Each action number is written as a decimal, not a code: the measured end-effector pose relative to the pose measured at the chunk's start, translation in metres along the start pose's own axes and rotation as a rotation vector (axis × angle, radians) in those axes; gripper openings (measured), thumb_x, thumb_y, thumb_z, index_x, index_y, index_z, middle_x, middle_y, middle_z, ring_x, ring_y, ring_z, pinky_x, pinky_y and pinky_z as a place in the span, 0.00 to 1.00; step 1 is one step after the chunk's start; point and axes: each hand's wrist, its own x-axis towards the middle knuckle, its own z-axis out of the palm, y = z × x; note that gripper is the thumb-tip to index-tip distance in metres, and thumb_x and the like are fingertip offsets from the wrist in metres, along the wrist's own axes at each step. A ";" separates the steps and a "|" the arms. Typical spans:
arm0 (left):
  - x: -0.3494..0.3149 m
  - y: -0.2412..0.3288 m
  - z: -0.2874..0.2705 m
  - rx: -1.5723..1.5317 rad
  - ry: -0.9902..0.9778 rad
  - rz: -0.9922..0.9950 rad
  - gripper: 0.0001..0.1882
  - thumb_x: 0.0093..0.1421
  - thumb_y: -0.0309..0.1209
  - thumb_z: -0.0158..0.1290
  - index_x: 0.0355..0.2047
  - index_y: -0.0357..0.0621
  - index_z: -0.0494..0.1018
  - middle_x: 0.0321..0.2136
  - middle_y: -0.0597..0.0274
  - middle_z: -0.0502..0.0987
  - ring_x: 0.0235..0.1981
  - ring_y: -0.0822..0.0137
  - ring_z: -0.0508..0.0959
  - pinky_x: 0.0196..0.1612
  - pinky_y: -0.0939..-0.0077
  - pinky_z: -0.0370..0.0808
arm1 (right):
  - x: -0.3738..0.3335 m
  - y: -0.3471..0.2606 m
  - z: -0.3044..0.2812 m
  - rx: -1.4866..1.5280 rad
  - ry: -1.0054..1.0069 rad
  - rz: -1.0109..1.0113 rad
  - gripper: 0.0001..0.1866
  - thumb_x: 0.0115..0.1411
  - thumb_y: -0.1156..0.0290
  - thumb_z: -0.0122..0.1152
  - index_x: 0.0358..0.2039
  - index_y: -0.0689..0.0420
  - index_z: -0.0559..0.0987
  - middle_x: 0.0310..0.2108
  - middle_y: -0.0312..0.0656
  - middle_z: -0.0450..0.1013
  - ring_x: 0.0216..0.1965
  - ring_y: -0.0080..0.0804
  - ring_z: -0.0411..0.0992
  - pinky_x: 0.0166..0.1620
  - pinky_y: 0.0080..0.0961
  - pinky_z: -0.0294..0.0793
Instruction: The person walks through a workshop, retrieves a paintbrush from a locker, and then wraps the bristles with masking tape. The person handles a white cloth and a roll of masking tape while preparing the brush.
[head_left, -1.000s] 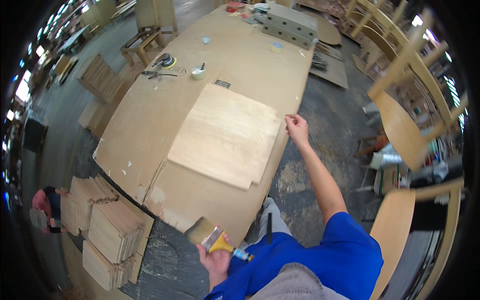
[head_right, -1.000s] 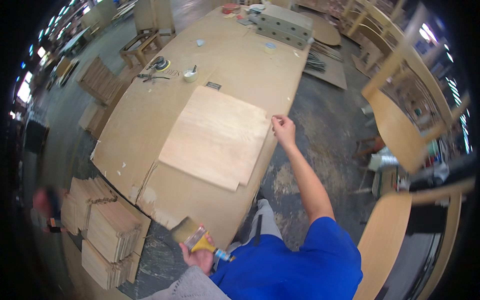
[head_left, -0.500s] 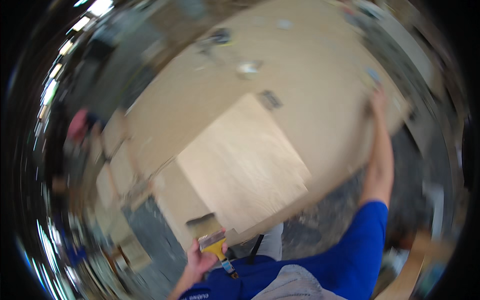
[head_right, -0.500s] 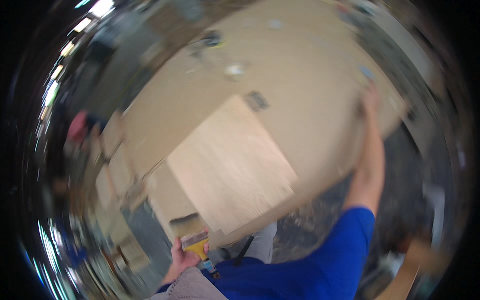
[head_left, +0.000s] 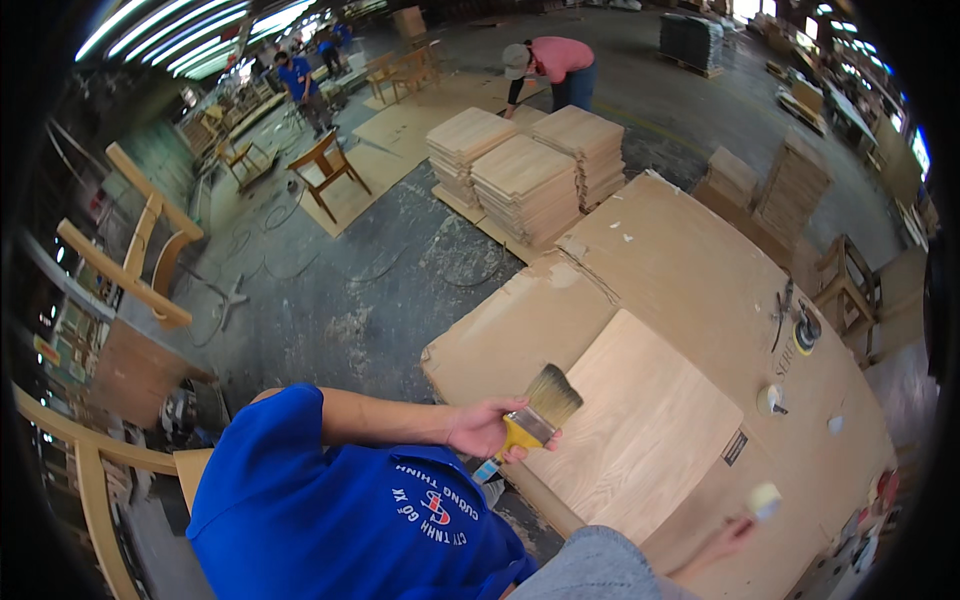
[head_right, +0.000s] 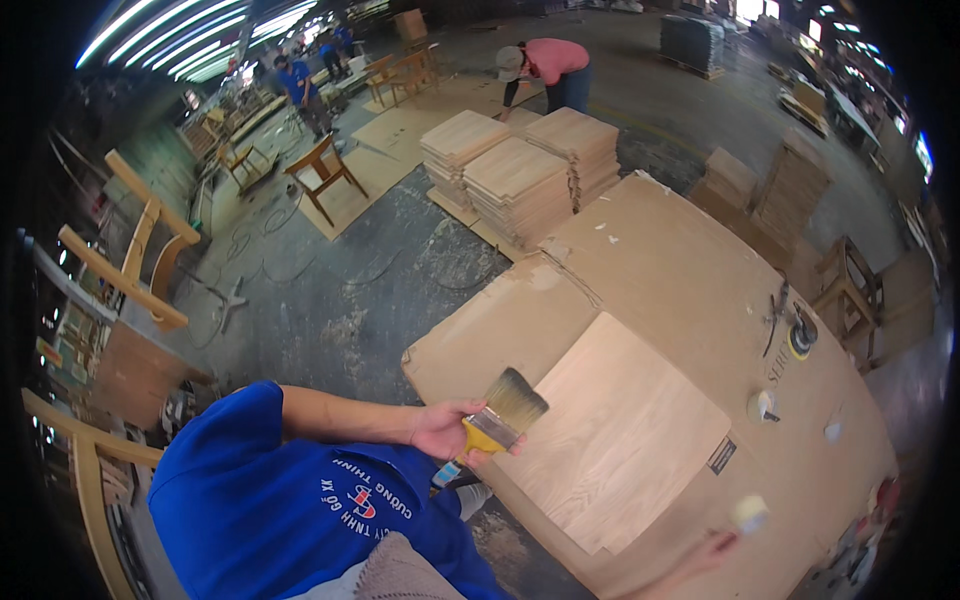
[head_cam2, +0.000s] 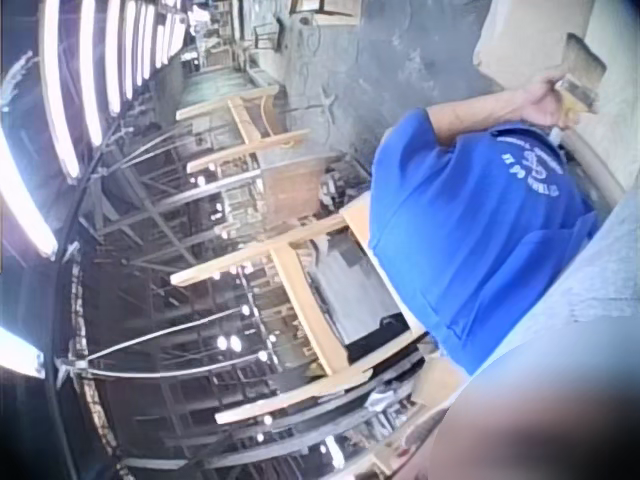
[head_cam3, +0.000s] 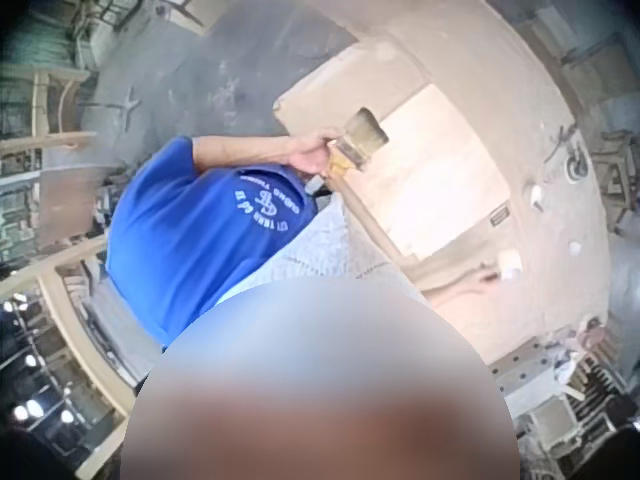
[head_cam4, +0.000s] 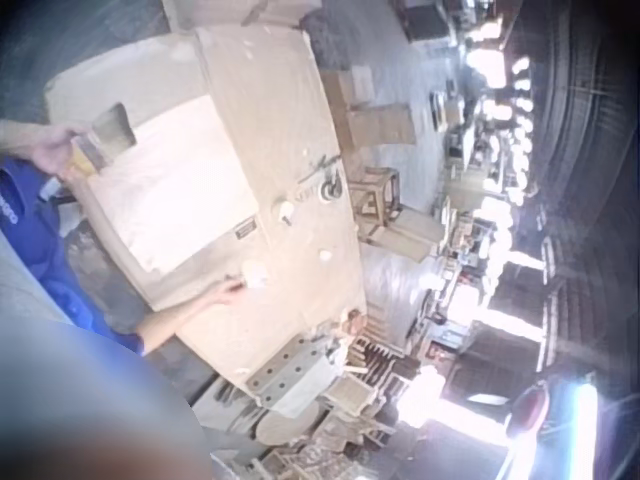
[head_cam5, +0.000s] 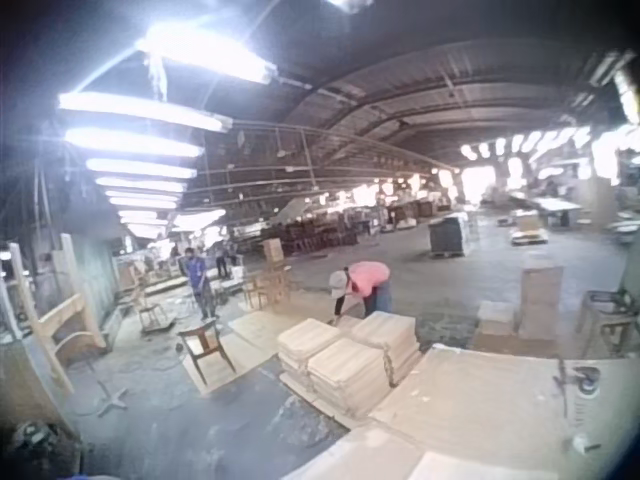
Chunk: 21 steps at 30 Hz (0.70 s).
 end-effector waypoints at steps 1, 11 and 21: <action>-0.007 0.004 0.004 -0.014 -0.051 0.015 0.44 0.67 0.55 0.55 0.73 0.39 0.57 0.65 0.53 0.70 0.39 0.64 0.71 0.36 0.72 0.69 | -0.036 -0.052 0.038 0.125 -0.098 0.014 0.15 0.76 0.63 0.52 0.50 0.63 0.77 0.27 0.36 0.70 0.28 0.26 0.69 0.32 0.24 0.71; -0.127 0.112 0.011 0.374 0.006 0.433 0.39 0.59 0.37 0.65 0.69 0.43 0.63 0.39 0.62 0.75 0.39 0.72 0.75 0.36 0.77 0.72 | -0.289 -0.422 0.272 0.836 -0.792 0.152 0.08 0.67 0.75 0.59 0.43 0.66 0.78 0.26 0.35 0.74 0.24 0.18 0.69 0.29 0.17 0.69; -0.290 0.220 -0.087 0.400 -0.002 0.852 0.59 0.45 0.47 0.76 0.72 0.42 0.56 0.40 0.55 0.74 0.33 0.70 0.73 0.34 0.77 0.70 | -0.408 -0.610 0.411 0.637 -0.837 0.037 0.21 0.59 0.80 0.69 0.53 0.64 0.79 0.36 0.35 0.77 0.28 0.14 0.72 0.30 0.14 0.72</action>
